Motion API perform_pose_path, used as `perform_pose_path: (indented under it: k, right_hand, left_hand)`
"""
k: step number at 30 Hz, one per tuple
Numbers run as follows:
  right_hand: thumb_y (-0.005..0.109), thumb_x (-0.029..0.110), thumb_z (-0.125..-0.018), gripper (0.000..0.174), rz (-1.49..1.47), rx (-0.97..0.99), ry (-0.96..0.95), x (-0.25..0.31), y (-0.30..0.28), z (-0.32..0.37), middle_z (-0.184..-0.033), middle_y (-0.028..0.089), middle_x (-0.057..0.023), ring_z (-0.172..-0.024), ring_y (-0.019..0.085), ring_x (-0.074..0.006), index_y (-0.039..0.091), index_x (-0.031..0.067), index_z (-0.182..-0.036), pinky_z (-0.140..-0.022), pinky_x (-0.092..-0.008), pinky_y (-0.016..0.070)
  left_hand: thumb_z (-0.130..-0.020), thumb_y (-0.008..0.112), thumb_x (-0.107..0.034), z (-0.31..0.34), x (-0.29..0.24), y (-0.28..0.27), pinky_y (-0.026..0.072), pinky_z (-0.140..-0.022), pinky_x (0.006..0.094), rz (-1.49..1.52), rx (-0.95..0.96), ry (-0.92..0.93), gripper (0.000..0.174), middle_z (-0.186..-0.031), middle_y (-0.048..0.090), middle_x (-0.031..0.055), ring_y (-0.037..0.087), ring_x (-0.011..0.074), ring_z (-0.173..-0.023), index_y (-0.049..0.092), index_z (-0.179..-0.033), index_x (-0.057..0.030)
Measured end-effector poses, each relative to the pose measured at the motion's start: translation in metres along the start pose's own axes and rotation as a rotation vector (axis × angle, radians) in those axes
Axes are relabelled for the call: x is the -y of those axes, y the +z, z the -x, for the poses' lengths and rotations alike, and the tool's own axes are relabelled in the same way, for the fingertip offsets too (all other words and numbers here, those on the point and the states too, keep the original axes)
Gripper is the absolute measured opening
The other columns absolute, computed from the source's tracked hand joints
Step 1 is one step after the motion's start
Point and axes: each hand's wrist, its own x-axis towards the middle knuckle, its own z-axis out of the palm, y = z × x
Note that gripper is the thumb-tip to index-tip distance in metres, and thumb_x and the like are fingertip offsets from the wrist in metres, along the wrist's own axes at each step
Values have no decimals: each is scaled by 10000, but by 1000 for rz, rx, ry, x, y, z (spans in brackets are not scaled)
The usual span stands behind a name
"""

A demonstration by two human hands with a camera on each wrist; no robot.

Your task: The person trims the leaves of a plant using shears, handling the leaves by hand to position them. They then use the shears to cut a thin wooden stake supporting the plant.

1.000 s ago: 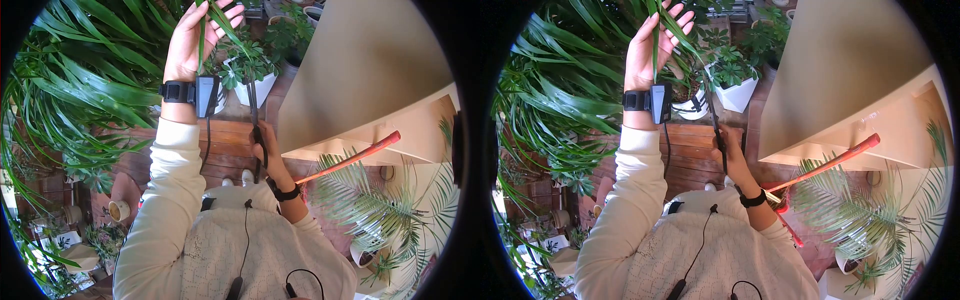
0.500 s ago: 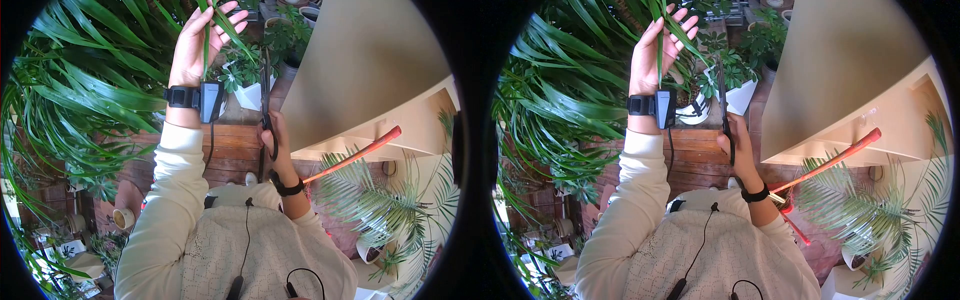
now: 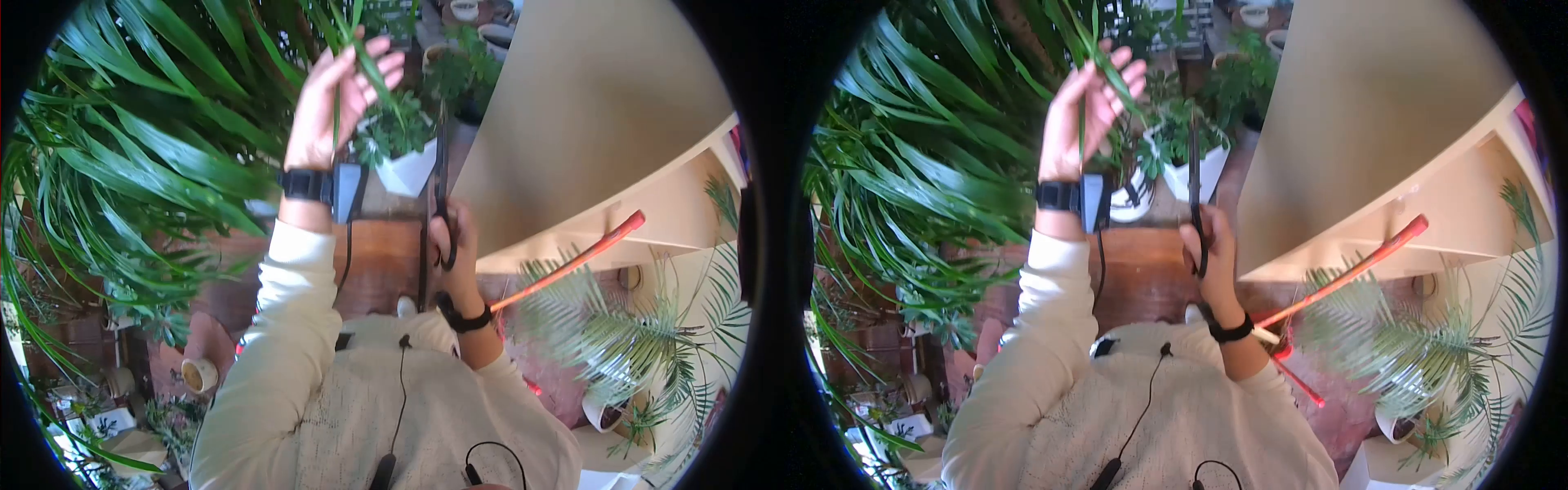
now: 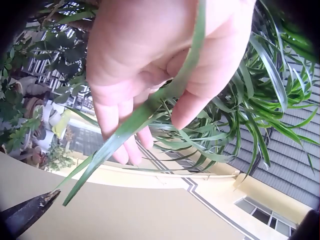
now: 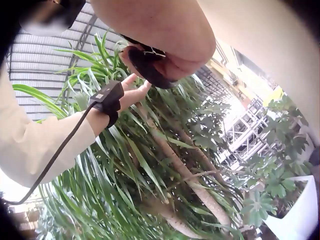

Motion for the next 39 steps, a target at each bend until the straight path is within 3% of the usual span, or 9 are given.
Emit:
perform_pose_path:
  k: [3,13,19,22,25,28,32,35,39]
  right_hand:
    - [617,179,-939,403,25,-45,28,-10,-2,2,-617,432,37,-431,380,-34,454,-7,-1258,-390,-195,277]
    - [596,236,-960,397,73,-50,105,-6,2,16,-632,426,32,-479,403,-41,460,-7,-1242,-413,-203,302]
    - [581,207,-969,339,43,26,61,-10,1,25,-659,401,41,-493,382,-39,456,38,-1235,-431,-193,305]
    - [537,213,-990,242,-58,5,167,-20,-4,24,-666,385,40,-493,370,-49,468,158,-1215,-435,-198,304]
    - [545,247,-988,271,-99,41,218,-13,5,23,-665,392,38,-492,374,-54,467,129,-1219,-433,-206,305]
    - [569,351,-968,274,107,10,136,-12,20,22,-638,395,49,-483,388,-40,500,86,-950,-414,-206,316]
    - [588,363,-960,305,-110,90,344,-24,12,18,-675,410,59,-526,404,-38,510,73,-1014,-456,-185,336]
    - [662,388,-897,384,-796,119,833,-71,-15,2,-703,391,59,-642,412,-37,501,55,-1001,-572,-153,366]
    - [643,414,-906,425,-555,149,740,-60,16,19,-709,390,52,-641,413,-42,493,32,-1018,-570,-159,371]
  left_hand:
    - [-963,550,-201,7,7,-3,509,-980,446,-75,-58,-36,520,-1298,531,203,587,344,-1151,333,-1392,-3]
    - [-902,630,-201,69,61,-44,452,-1000,401,-438,-278,-246,549,-1339,490,134,535,265,-1205,379,-1362,-38]
    - [-895,652,-210,184,122,-128,493,-909,381,-433,-255,-517,527,-1219,576,114,594,234,-1091,422,-1340,-45]
    - [-894,642,-169,246,133,-171,523,-845,348,-412,-298,-531,440,-1151,615,111,623,214,-1030,490,-1284,-31]
    - [-886,654,-129,290,121,-169,551,-793,329,-361,-549,-512,343,-1085,625,87,638,198,-986,560,-1193,-9]
    - [-889,640,-123,310,94,-166,549,-783,318,-377,-652,-544,342,-1046,640,84,649,192,-936,557,-1197,0]
    - [-896,628,-128,326,85,-179,544,-768,306,-405,-746,-509,353,-1025,647,83,648,184,-927,550,-1214,4]
    - [-895,624,-126,330,75,-177,536,-766,288,-379,-762,-485,369,-1049,648,93,643,178,-927,545,-1234,-5]
    - [-898,634,-136,331,60,-160,525,-795,285,-482,-676,-375,343,-1077,653,93,637,173,-946,570,-1212,-13]
